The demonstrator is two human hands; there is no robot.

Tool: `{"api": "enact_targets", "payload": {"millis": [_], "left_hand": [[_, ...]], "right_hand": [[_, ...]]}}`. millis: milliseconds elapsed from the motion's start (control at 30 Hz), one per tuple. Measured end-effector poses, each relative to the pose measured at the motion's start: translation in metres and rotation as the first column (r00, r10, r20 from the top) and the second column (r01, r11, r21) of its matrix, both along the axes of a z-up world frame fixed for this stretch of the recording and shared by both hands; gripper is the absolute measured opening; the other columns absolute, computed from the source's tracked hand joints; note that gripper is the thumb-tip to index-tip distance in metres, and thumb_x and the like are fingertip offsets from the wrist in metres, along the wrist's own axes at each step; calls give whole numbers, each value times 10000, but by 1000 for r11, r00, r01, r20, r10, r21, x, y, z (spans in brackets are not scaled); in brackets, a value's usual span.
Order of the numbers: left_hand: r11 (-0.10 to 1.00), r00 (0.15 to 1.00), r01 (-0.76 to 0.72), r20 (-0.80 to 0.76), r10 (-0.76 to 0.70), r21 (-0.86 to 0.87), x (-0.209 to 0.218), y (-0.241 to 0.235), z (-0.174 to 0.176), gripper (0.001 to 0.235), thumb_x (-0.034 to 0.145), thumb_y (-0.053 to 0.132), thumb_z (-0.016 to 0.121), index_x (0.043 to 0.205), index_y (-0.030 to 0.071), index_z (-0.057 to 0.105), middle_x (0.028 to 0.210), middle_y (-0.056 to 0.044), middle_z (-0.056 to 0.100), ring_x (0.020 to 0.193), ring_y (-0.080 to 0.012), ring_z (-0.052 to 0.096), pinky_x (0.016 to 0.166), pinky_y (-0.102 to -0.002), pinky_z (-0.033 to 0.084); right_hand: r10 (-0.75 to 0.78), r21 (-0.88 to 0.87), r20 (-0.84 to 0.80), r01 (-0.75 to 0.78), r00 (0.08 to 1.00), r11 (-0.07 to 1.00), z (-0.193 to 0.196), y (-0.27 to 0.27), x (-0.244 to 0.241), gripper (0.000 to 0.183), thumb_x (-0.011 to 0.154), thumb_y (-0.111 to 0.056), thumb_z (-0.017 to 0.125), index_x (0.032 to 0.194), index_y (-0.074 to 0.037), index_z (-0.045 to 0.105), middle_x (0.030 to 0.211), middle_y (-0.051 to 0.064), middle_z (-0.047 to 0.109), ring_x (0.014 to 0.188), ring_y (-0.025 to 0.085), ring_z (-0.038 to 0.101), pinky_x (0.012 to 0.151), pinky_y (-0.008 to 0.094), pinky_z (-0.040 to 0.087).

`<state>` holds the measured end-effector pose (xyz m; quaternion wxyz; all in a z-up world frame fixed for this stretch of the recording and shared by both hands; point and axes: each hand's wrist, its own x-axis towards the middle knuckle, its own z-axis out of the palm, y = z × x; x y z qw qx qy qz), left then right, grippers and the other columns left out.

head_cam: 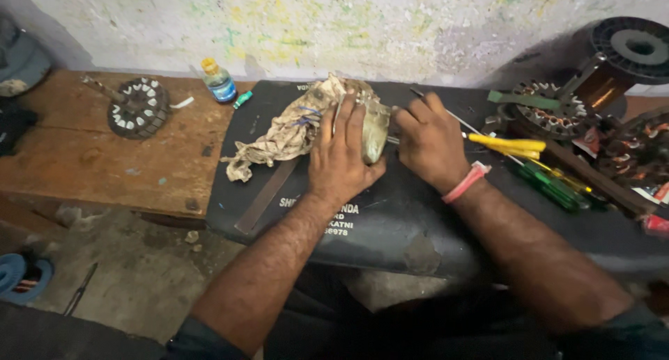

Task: The person uses yellow-handled shears to cut wires on a cylindrical electrical component, then uses a screwdriver to adjust or tighten parts of the component. The work is performed on a cluttered workbench with tools and parts visible.

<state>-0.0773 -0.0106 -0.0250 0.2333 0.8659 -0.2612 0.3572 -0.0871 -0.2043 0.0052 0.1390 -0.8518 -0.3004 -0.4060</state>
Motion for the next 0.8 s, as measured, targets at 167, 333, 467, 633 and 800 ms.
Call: {"api": "enact_targets", "payload": {"millis": [167,333,467,633,800], "left_hand": [[1000,999,8,41,-8,-21,1,1,1,946,730,352,914,1470,31,419,1573,-169,393,1394,-446,414,1151,-534,403],[1000,999,6,-32,-6,3,0,1,-1,1022,605,322,904,1458,20,427,1561,-173,394,1391,-455,412,1144,-541,413],[1000,1000,-12,-22,12,-4,2,0,5,975,645,313,911,1446,33,431,1558,-170,394,1373,-463,407,1135,-542,413],[1000,1000,15,3,-15,-12,0,-1,1,998,634,306,910,1457,30,418,1573,-165,390,1390,-448,415,1146,-537,422],[1000,1000,12,21,-11,-4,0,2,6,978,650,304,911,1451,27,422,1552,-172,400,1381,-444,419,1147,-529,423]], "right_hand": [[88,-86,-16,-89,996,992,2,2,-3,375,692,-31,694,1066,-41,680,918,103,576,874,335,564,661,440,507],[-15,-50,-11,15,1000,999,0,5,-1,354,692,-25,703,1044,-52,677,910,104,558,916,345,567,665,446,510],[33,-70,-6,-33,999,997,5,4,-1,362,695,-10,694,1055,-47,684,907,90,567,897,328,568,645,437,511],[20,-46,-8,-21,1000,999,2,1,-5,313,727,-5,695,1038,-44,688,916,101,568,913,332,569,660,437,510],[78,-77,-15,-79,997,994,5,2,-1,387,712,-6,679,1098,-26,704,916,94,577,894,319,572,633,415,506]]}}
